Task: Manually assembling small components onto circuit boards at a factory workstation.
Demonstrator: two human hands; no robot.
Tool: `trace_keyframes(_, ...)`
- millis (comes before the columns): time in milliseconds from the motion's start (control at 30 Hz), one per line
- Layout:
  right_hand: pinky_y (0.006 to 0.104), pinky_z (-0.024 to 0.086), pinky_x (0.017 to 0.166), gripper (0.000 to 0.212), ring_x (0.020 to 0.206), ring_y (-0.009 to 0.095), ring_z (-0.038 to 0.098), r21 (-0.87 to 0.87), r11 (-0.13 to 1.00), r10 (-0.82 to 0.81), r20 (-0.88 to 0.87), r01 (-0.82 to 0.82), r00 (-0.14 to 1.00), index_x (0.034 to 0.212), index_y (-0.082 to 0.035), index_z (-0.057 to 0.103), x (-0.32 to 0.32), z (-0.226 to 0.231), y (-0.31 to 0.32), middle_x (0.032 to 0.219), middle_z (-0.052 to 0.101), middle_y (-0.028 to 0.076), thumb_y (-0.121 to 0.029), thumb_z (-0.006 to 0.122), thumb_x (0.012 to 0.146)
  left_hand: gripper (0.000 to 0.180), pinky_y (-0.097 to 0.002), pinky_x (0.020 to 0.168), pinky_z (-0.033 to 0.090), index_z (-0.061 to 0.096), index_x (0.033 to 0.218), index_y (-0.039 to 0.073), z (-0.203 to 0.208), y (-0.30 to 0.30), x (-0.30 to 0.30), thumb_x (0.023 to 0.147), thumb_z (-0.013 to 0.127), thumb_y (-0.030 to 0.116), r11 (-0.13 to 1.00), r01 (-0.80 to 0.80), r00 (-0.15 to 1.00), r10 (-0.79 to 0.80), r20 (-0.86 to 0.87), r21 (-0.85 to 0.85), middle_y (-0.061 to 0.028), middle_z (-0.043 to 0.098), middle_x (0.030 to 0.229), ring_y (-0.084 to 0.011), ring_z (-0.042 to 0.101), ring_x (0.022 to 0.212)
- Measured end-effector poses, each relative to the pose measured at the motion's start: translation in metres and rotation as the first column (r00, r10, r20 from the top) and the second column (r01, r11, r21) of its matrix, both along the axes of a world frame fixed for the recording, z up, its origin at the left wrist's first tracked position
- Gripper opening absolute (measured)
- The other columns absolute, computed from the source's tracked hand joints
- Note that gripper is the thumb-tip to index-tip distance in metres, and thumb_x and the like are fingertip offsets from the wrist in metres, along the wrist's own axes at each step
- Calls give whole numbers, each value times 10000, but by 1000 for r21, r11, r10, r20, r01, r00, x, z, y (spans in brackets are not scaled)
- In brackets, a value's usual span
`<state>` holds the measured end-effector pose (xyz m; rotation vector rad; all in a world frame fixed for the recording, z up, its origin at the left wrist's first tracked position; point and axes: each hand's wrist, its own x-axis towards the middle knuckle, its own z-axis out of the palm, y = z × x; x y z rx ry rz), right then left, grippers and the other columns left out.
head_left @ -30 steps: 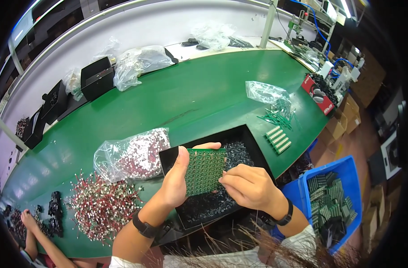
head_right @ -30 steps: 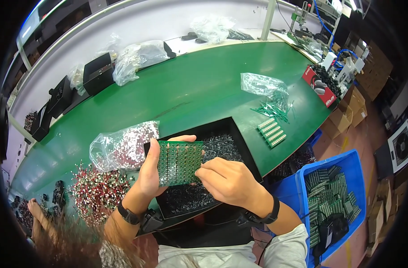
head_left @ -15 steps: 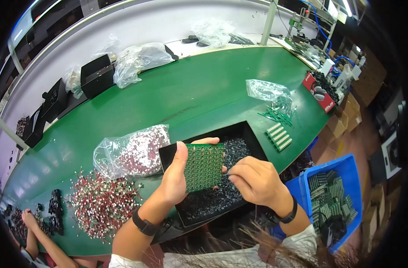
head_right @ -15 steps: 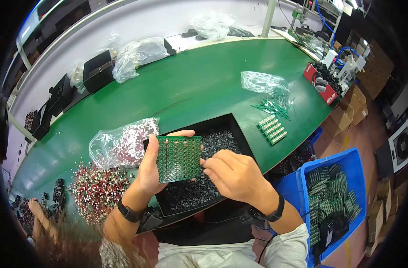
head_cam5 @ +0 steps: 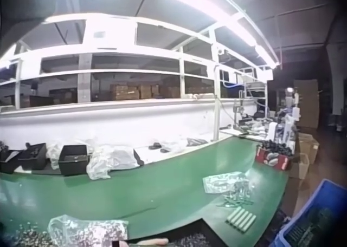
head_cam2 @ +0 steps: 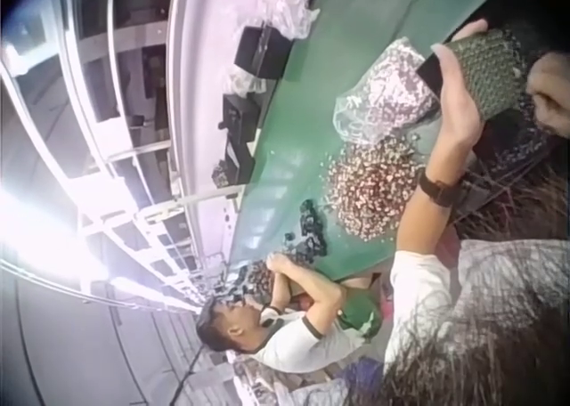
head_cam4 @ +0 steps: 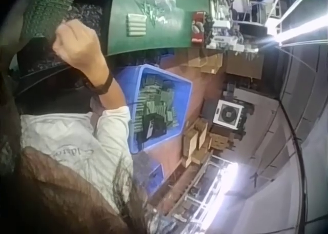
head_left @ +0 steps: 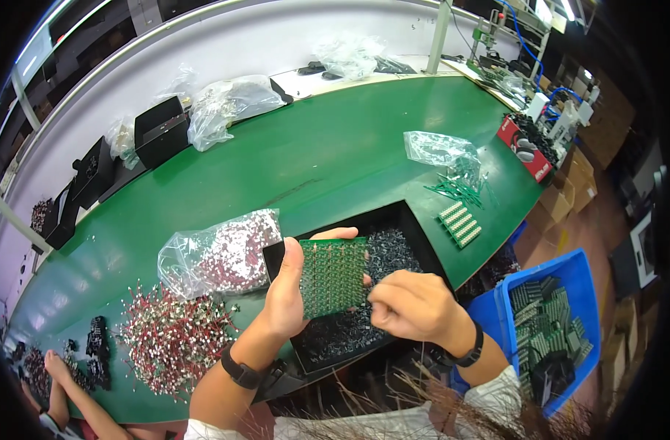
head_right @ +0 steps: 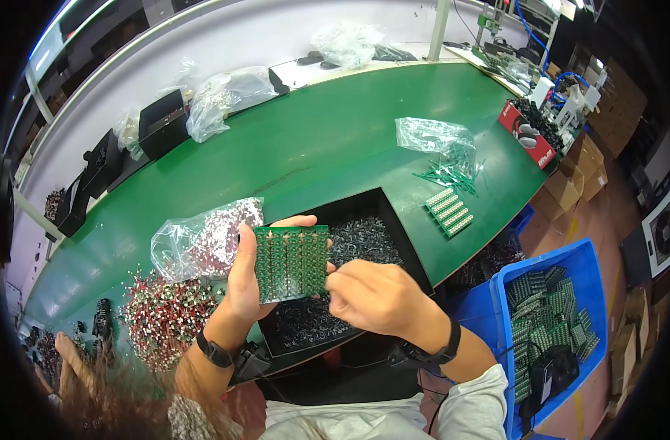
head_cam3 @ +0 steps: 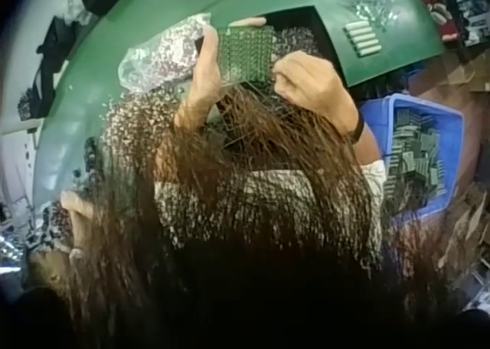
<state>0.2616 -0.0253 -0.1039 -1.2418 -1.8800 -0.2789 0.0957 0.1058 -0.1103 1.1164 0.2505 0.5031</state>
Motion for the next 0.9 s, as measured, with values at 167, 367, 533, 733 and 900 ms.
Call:
trace_keyframes(167,318,536,529,216,621,214,648,-30,998,-48,-50,46,998,865,-42,654,14,-1,-4,762,621,54,55,727,687,935,-425,773,617,390,1501,25,3,1,-1,985,163,771,999,5,1000,-4,5,-42,-215,624,1289,-339,689,1085)
trace_keyframes(367,311,555,536,256,640,208,680,-103,994,42,1,-41,999,938,-44,719,-1,-5,-2,847,677,53,36,787,705,933,-479,880,599,400,1492,11,1,-1,1,991,165,761,995,-23,998,28,49,-101,-244,618,1287,-361,687,1086)
trace_keyframes(533,313,556,537,250,647,206,678,-50,999,18,26,-16,999,936,-32,703,-5,-7,3,834,664,62,43,773,708,926,-487,948,573,405,1489,7,-1,0,2,996,161,752,996,-26,998,31,57,-83,-253,617,1287,-367,681,1097)
trace_keyframes(733,307,542,534,191,609,209,658,15,1000,-7,-136,9,991,781,-37,677,3,7,-4,698,653,65,92,715,645,930,-490,955,568,411,1484,8,-1,1,-2,993,162,757,996,-4,999,7,37,-88,-248,619,1282,-361,682,1095)
trace_keyframes(900,313,537,534,213,623,217,660,-71,997,7,-38,-9,999,861,-38,710,1,7,-3,776,660,61,36,808,686,930,-488,958,567,416,1478,4,-1,-1,0,993,161,756,995,-9,998,15,61,-104,-243,621,1280,-362,682,1093)
